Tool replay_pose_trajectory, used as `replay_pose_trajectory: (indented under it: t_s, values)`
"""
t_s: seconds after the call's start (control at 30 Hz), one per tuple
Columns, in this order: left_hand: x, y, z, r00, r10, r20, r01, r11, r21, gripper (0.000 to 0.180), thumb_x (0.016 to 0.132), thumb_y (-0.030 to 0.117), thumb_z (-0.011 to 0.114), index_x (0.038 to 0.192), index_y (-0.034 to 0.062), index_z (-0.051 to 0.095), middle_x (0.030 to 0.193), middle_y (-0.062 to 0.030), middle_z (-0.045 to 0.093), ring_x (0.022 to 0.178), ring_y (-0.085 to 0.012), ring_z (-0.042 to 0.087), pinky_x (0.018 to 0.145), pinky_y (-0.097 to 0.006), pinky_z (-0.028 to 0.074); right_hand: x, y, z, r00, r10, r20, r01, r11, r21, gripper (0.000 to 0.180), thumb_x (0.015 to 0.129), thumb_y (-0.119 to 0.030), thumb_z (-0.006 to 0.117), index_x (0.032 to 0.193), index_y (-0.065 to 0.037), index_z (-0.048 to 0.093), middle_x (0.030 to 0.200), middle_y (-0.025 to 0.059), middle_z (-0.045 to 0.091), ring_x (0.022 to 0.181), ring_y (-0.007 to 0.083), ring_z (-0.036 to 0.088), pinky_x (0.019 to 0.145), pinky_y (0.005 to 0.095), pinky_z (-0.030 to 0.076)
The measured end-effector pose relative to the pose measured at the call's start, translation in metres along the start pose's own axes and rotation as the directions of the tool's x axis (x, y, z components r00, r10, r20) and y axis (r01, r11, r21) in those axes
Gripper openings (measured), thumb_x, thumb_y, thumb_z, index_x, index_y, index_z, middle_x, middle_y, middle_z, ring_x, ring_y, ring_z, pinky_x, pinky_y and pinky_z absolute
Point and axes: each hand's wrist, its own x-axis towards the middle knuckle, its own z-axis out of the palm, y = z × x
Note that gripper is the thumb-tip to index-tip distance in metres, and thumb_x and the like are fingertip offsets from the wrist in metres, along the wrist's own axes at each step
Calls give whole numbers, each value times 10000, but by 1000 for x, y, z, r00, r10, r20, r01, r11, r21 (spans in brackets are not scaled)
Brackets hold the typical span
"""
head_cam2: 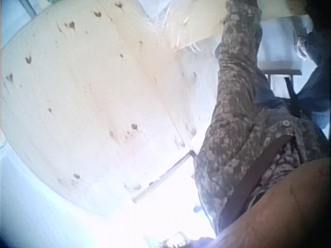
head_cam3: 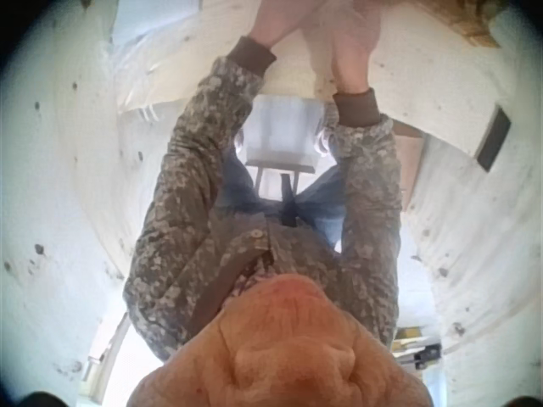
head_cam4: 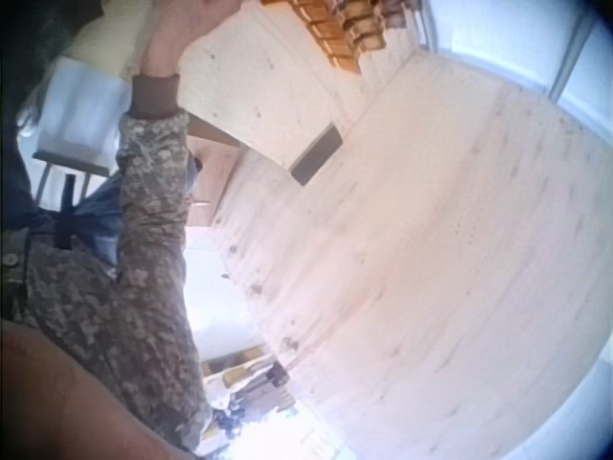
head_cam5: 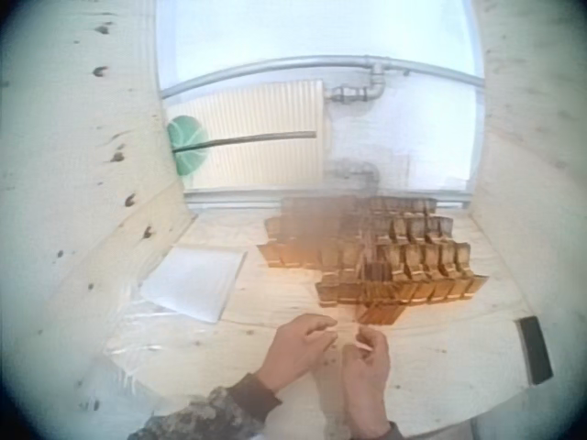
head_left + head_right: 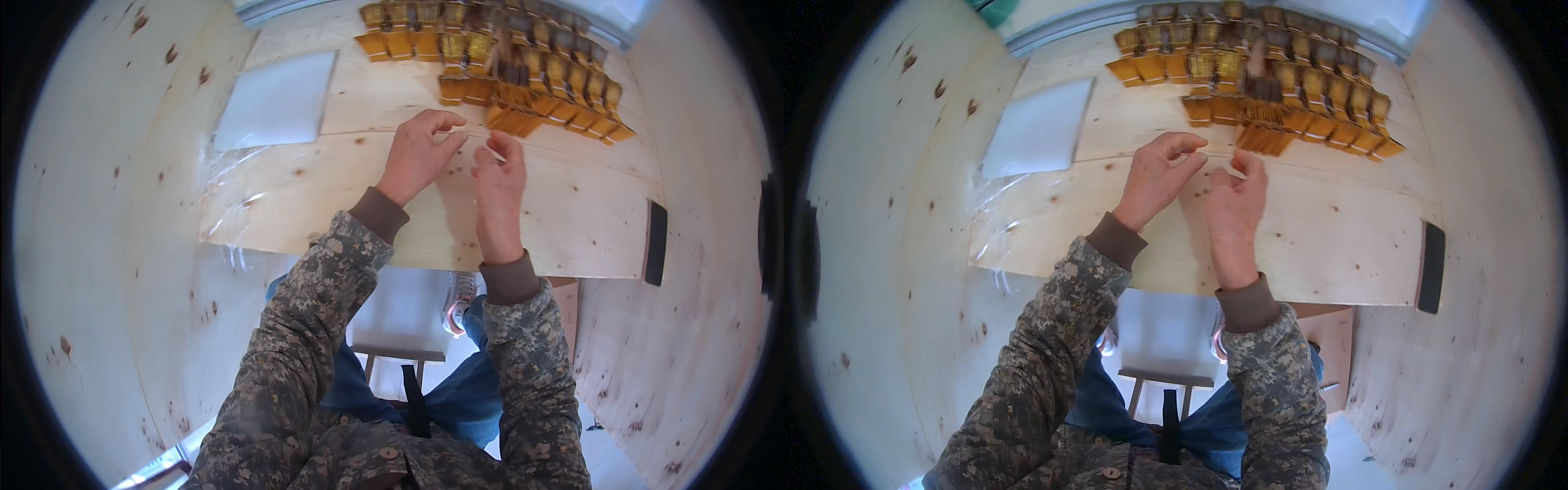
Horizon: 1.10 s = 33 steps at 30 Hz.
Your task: The person folds a gold-colored sheet of paper into a triangular shape on a wooden table. They smooth the creases, fold the corners inward, and then fold the sheet in half to form a compact triangle.
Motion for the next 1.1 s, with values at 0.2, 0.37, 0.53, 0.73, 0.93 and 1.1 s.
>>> replay_pose_trajectory:
  t_s: [0.2,0.37,0.53,0.73,0.93,1.1]
  values:
    - [-20,-30,-127,981,174,-90,-98,833,544,351,874,167,743,1203,64,679,1278,-135,656,1190,-296,616,992,-389,494,-20,-20,16,987,36,154,-40,999,25,338,914,-98,618,1237,1,596,1185,116,599,910,141,589,803,289,500]
    - [-32,-61,-184,967,-105,-233,254,485,837,602,909,365,686,1444,142,526,1578,-106,418,1472,-336,338,1159,-661,182,-31,-9,37,947,80,312,-78,997,-17,247,916,-104,617,1145,-18,650,1046,19,632,845,91,561,777,255,477]
    - [-34,-76,-204,960,-117,-255,281,429,859,528,875,384,712,1335,135,637,1466,-91,550,1443,-340,377,1168,-657,141,-40,-1,55,916,43,399,-23,998,-56,209,928,-101,602,1111,-20,662,961,-18,634,806,69,536,753,234,460]
    - [-42,-83,-218,954,-54,-296,264,624,735,366,831,391,755,1088,131,771,1296,-39,680,1381,-314,448,1160,-657,124,-50,4,72,876,62,477,-35,997,-65,189,942,-106,597,1097,-20,661,915,-13,625,765,63,509,705,220,438]
    - [-33,-59,-226,940,20,-340,248,645,723,241,845,334,757,962,127,790,1107,-22,737,1263,-292,545,1141,-649,192,-54,-2,79,872,16,490,56,990,-133,210,919,-81,621,1114,-11,652,1001,51,639,818,123,572,745,255,476]
    - [-39,-1,-228,980,139,-139,-1,710,704,195,849,261,764,908,76,762,927,-82,742,1044,-327,656,1056,-548,353,-61,-21,89,689,-645,331,725,622,-297,447,798,-12,688,1239,-57,631,1271,174,606,1154,351,597,999,416,473]
